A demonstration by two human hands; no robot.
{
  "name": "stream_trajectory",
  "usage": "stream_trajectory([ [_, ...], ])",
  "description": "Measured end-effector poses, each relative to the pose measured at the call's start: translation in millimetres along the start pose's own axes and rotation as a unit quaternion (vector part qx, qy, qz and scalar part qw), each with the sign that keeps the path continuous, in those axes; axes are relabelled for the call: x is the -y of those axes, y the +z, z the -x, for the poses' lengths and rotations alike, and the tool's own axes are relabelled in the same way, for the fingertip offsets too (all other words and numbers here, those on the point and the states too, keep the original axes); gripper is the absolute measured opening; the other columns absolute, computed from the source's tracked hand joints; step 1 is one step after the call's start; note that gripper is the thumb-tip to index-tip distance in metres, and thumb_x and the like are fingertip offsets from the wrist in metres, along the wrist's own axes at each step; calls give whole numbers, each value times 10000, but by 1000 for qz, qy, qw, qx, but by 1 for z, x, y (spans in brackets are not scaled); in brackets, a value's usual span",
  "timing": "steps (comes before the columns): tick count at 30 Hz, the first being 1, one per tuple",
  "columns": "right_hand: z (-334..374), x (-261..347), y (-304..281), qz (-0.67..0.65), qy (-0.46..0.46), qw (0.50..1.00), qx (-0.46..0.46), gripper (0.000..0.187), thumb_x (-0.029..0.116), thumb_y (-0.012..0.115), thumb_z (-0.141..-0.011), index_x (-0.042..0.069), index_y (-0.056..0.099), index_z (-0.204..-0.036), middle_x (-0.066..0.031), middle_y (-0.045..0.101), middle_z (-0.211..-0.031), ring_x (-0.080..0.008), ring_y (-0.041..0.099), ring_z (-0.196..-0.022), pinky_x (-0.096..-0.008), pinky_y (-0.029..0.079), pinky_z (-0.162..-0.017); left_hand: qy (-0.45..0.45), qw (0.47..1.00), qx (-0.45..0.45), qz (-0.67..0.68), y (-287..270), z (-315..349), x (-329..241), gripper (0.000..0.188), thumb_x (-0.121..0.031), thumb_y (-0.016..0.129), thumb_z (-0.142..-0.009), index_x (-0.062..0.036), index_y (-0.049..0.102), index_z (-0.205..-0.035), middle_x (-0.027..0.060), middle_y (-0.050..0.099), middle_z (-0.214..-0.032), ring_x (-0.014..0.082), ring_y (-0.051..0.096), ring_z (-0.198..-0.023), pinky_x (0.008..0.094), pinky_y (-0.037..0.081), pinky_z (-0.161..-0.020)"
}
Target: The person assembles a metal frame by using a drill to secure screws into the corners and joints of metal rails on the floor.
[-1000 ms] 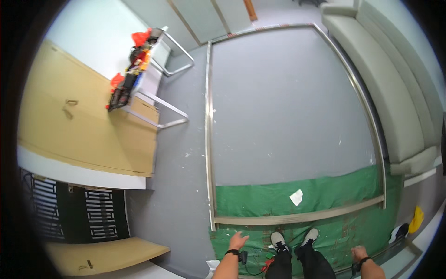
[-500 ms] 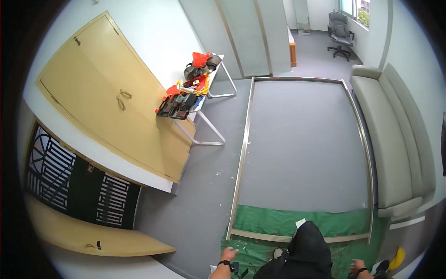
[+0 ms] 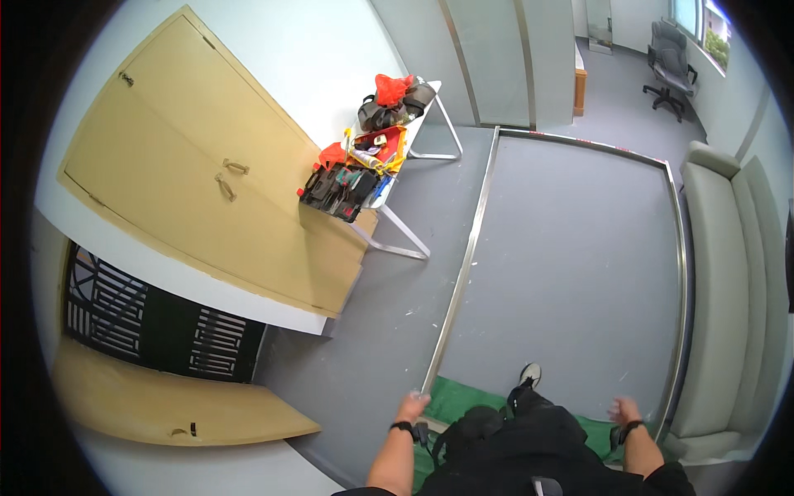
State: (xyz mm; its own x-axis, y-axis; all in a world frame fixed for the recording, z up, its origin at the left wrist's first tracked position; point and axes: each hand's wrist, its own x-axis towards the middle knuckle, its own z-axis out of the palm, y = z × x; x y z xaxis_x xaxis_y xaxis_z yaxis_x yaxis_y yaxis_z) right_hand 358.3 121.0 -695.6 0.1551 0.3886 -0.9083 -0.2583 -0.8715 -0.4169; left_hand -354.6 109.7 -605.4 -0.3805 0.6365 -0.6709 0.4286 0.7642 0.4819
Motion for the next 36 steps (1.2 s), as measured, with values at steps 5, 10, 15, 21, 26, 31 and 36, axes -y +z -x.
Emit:
stream_trajectory([
  [5,0,193,48,17,-136,990,-7,390,300,652,-905,148,533,-1244,-89,607,-1117,-283,657,-903,-427,493,-744,39,933,-56,354,-93,-88,-175,362,-344,706,-930,-87,635,-1175,21,679,-919,127,638,-807,298,498,-686],
  [10,10,257,108,35,-136,990,-21,264,296,630,-901,155,567,-1114,-57,609,-989,-239,646,-806,-384,482,-652,101,874,-118,460,-179,-163,-311,438,-404,666,-956,-85,594,-1246,39,664,-1042,195,649,-975,376,501,-852],
  [15,-83,199,56,-71,37,988,135,167,289,636,-908,137,613,-972,-57,589,-741,-259,661,-744,-393,498,-578,117,851,-135,494,-263,-284,-385,481,-413,666,-953,-59,581,-1268,65,659,-1082,207,641,-1012,378,497,-877],
  [21,-93,204,62,557,-130,819,-37,290,326,634,-912,67,651,-1041,-78,614,-776,-264,623,-687,-415,503,-611,116,880,-286,360,-360,-487,-453,416,-401,667,-939,-27,688,-1120,63,679,-976,198,608,-826,389,475,-764],
  [26,-56,406,219,145,29,986,-73,208,271,610,-906,130,587,-1057,-68,620,-897,-264,624,-757,-407,481,-638,-16,913,-393,107,-410,-589,-451,513,-435,728,-852,71,712,-931,220,727,-956,271,681,-936,429,473,-827],
  [31,-39,576,378,153,-71,983,-75,352,285,612,-916,97,566,-1209,-73,644,-1024,-226,657,-855,-332,491,-663,-104,937,-223,246,-421,-637,-468,707,-497,781,-813,48,650,-1244,163,642,-1318,267,607,-1170,435,442,-977],
  [36,-51,646,476,232,-87,969,-11,655,314,638,-920,39,421,-1474,-133,642,-1262,-266,685,-1017,-393,530,-824,-63,905,-186,376,-424,-617,-487,730,-488,789,-827,6,609,-1334,117,599,-1371,233,540,-1228,417,400,-1039],
])
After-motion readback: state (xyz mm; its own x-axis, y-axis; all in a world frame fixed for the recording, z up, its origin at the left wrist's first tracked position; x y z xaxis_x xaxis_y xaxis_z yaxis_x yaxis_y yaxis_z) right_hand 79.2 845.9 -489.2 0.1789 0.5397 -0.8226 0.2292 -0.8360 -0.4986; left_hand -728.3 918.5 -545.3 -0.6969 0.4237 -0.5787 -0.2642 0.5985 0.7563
